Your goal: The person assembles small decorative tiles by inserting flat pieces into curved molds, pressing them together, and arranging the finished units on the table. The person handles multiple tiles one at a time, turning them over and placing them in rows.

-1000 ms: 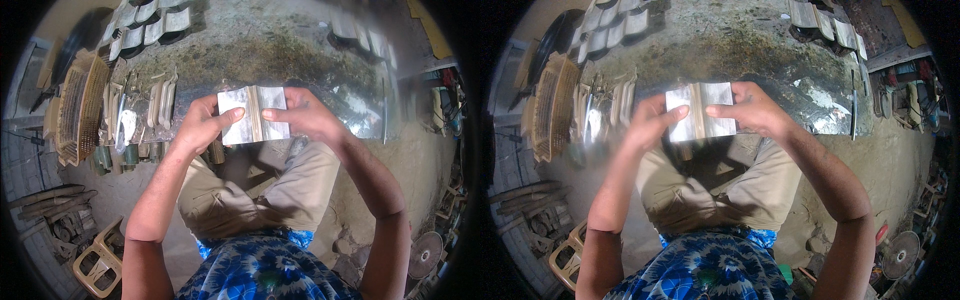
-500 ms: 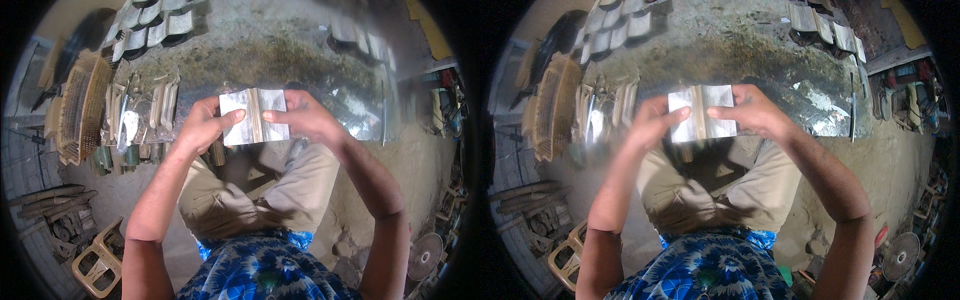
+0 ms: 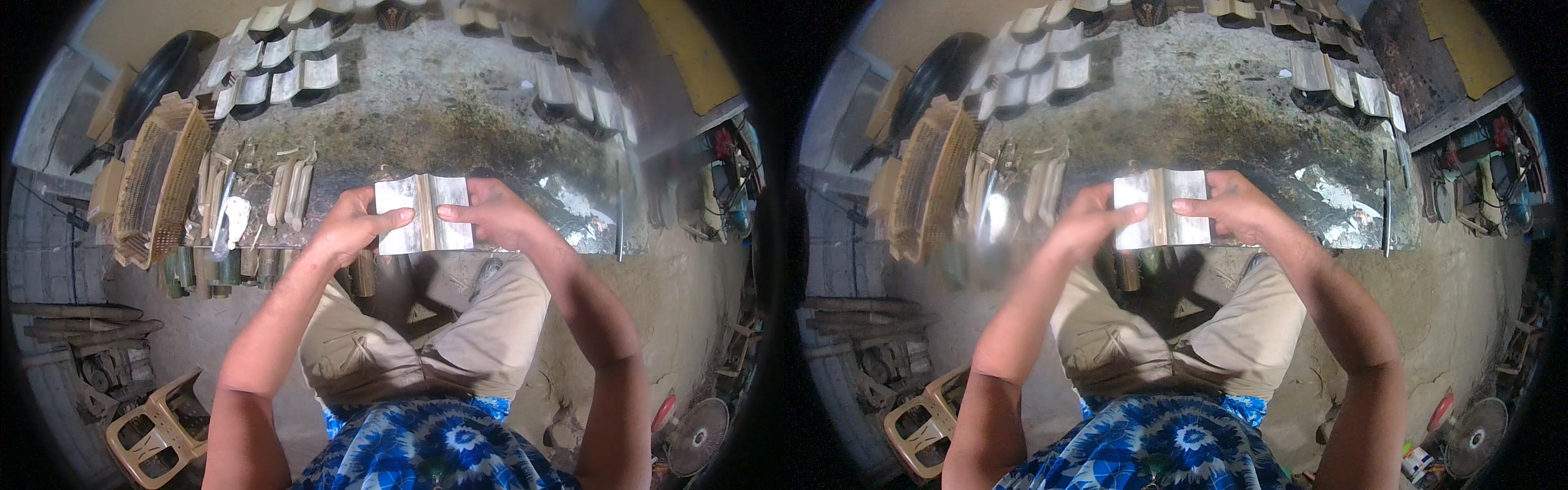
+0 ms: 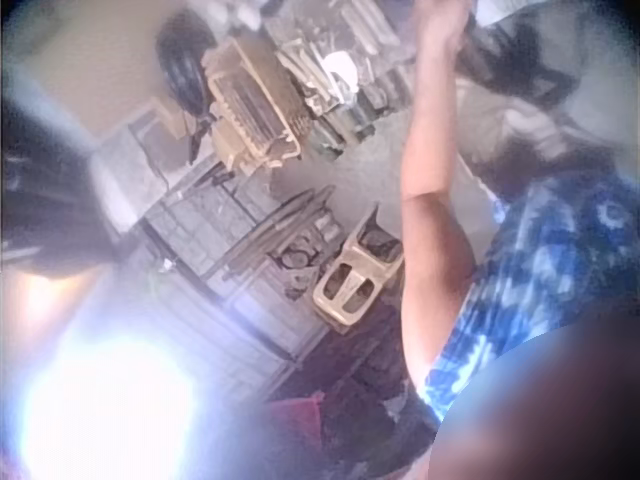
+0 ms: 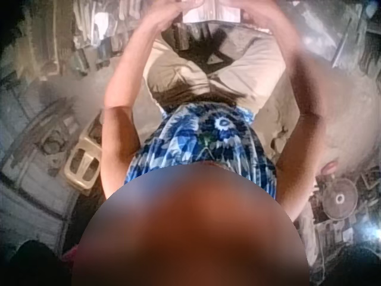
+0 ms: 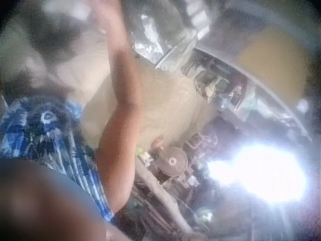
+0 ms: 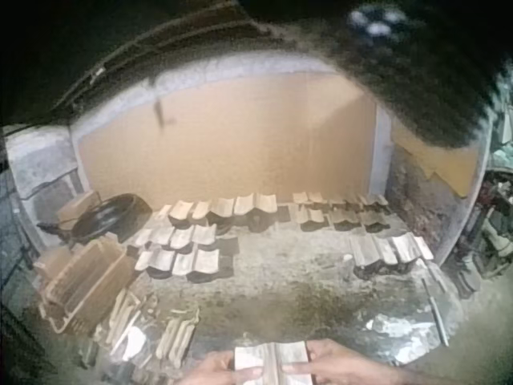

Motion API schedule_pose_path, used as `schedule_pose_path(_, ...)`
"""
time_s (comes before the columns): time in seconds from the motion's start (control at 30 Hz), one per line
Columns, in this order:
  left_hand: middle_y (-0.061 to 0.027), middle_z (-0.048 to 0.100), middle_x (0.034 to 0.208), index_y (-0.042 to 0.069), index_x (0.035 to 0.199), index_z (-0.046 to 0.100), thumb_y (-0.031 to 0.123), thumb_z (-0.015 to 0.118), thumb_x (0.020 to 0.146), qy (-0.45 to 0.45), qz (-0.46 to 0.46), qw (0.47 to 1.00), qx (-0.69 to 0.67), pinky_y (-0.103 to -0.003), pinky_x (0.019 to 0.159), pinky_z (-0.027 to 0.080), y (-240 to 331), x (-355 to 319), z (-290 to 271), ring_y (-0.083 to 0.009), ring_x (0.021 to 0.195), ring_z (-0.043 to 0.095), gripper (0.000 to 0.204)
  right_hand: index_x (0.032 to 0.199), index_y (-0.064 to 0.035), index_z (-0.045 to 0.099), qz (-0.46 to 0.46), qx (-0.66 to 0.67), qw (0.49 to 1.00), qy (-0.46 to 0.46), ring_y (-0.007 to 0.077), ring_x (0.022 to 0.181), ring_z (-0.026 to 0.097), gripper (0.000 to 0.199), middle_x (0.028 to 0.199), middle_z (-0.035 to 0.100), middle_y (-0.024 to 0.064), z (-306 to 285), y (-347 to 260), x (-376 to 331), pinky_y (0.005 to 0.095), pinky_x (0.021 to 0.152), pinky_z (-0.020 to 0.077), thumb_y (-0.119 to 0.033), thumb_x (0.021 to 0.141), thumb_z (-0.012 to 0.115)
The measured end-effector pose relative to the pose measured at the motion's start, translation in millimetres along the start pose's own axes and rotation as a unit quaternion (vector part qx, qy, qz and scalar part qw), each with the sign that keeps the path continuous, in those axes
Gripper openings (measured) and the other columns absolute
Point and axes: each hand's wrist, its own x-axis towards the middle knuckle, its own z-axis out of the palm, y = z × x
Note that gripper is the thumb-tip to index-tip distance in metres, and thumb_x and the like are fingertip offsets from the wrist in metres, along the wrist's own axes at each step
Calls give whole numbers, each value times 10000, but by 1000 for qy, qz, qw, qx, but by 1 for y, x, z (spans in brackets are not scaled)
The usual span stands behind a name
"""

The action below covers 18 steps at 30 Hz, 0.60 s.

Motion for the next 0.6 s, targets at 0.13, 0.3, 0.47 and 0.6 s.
schedule_pose_path(0.13,-153,692,1120,-65,1258,585,128,790,827,-4,-27,1000,12,-359,901,528,4,4,-2,-203,996,658,515,1250,34,591,11,-6,1000,-11,218,967,697,429,1109,694,141,1,-5,-3,349,789,593,-101,873,745)
schedule_pose_path(0.3,-124,699,998,-49,1224,590,148,791,833,-7,-19,1000,22,-323,651,542,5,9,-3,-172,816,671,482,1239,34,598,11,-13,1000,-8,214,966,697,409,1102,695,139,2,-7,-2,356,799,597,-86,875,738)
schedule_pose_path(0.47,-116,697,1013,-43,1240,582,143,790,833,-9,-25,999,25,-322,654,541,8,7,-3,-175,827,670,493,1239,22,600,16,-7,1000,-15,213,963,696,411,1098,694,134,2,-7,0,357,785,601,-93,871,744)
schedule_pose_path(0.6,-144,687,1150,-52,1280,572,125,781,832,-3,-14,1000,25,-352,902,524,10,3,1,-211,1007,655,525,1243,28,590,26,-58,998,6,184,953,686,430,1093,695,115,3,-12,-2,324,752,581,-112,870,753)
